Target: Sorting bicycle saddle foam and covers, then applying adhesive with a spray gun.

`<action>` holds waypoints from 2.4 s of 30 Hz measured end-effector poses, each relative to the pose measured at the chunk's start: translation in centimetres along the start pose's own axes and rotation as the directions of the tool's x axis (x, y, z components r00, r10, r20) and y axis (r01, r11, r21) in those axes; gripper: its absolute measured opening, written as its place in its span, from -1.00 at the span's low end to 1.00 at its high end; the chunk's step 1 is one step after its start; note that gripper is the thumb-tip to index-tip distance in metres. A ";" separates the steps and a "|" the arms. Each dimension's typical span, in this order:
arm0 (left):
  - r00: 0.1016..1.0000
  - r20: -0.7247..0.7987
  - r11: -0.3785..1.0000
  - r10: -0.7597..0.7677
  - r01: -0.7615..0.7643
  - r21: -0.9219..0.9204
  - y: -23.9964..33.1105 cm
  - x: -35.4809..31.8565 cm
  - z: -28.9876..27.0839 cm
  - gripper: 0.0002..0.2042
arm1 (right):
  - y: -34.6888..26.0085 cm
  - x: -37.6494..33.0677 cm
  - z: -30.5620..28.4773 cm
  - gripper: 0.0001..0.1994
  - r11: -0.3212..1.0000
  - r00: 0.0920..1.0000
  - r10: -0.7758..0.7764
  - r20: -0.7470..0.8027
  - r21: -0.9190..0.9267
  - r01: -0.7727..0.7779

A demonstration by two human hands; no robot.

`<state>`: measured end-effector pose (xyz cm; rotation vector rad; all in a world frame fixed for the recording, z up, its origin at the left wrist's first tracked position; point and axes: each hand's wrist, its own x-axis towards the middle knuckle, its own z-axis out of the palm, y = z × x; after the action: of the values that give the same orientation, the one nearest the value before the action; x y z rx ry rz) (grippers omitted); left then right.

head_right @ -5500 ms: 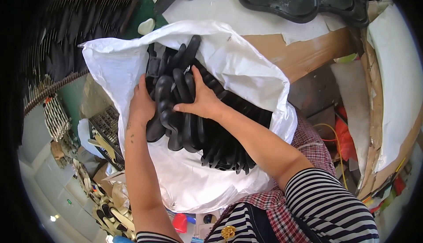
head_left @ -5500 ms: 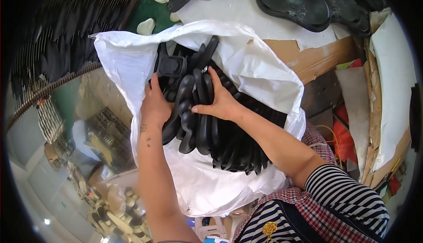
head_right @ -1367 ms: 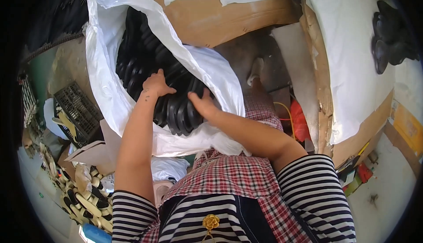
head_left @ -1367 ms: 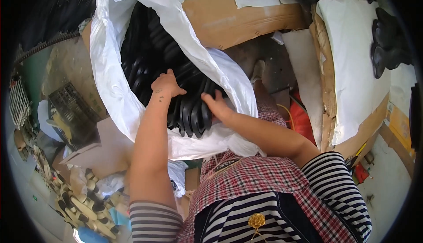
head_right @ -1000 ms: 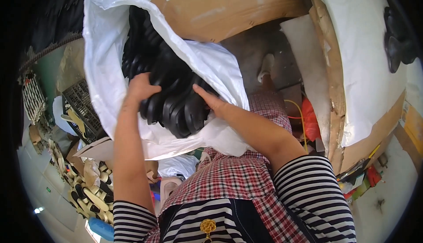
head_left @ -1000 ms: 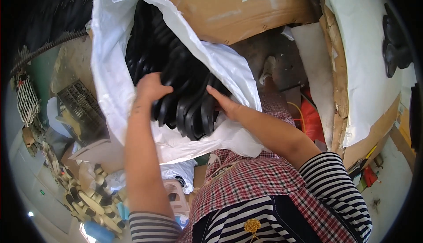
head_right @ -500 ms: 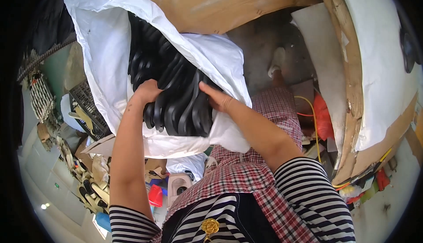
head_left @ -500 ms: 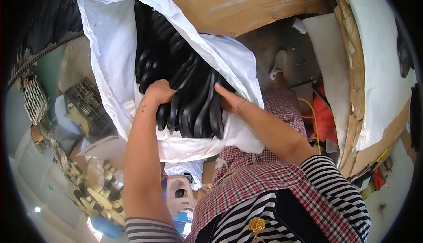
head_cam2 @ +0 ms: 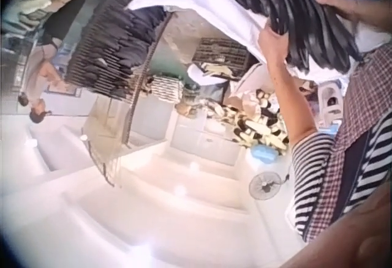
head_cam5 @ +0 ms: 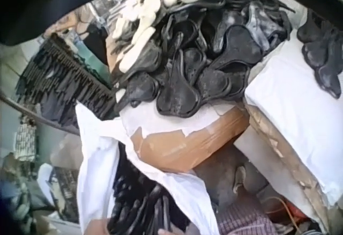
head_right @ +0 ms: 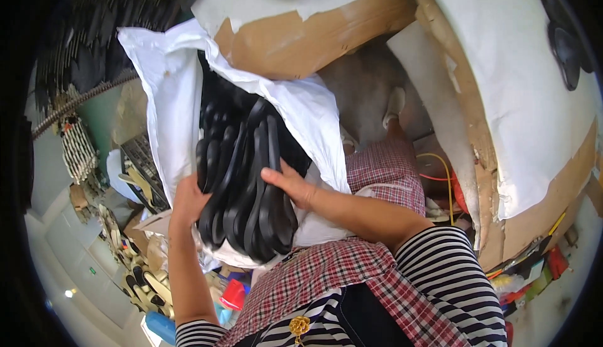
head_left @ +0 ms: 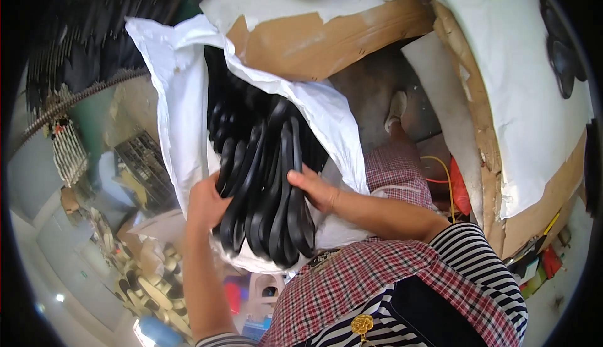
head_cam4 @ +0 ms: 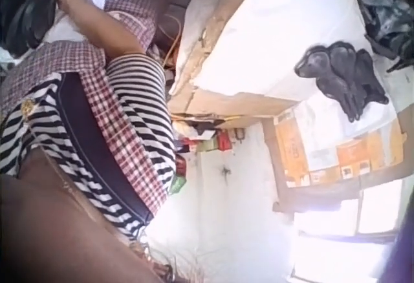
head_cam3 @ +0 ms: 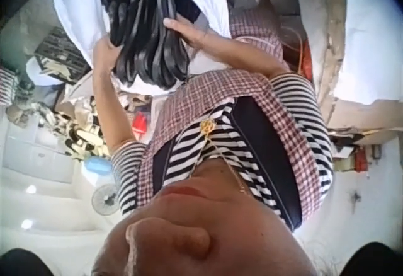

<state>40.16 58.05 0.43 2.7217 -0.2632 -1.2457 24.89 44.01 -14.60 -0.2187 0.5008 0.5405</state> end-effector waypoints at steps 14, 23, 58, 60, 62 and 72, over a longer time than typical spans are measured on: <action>0.773 -0.380 0.861 0.508 -0.462 0.211 27.5 -8.9 -10.8 -0.46 | -21.1 -15.4 9.3 0.05 0.365 0.429 -0.796 0.426 -0.227 0.903; -0.186 0.275 -0.184 0.943 -0.982 -0.034 70.7 -7.6 -6.6 -0.47 | -38.7 -45.7 -1.3 0.09 -0.304 -0.385 -0.912 0.143 -0.865 0.398; 0.912 -0.285 0.728 -0.293 0.020 -0.685 2.6 13.5 10.4 -0.70 | -11.1 -3.3 -23.8 -0.81 0.801 0.856 -0.308 -0.416 -0.598 -0.003; 0.908 -0.289 0.758 -0.303 0.046 -0.651 -2.7 12.5 12.5 -0.67 | -10.5 0.9 -30.3 -0.85 0.900 0.749 -0.125 -0.651 -0.391 -0.191; 0.890 -0.314 0.758 -0.330 0.052 -0.650 -7.2 11.6 14.1 -0.64 | -8.7 5.8 -39.5 -0.86 0.969 0.617 -0.088 -0.782 -0.210 -0.129; 0.457 -0.889 0.977 -0.035 -0.171 -0.126 -7.4 15.8 9.7 -0.65 | -13.9 22.6 -86.0 -0.44 0.732 0.751 -0.390 -0.534 -0.674 -0.100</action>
<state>43.66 61.38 -18.93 2.6992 -0.0942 0.3143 15.05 14.13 -98.94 -1.1878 0.9490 0.4470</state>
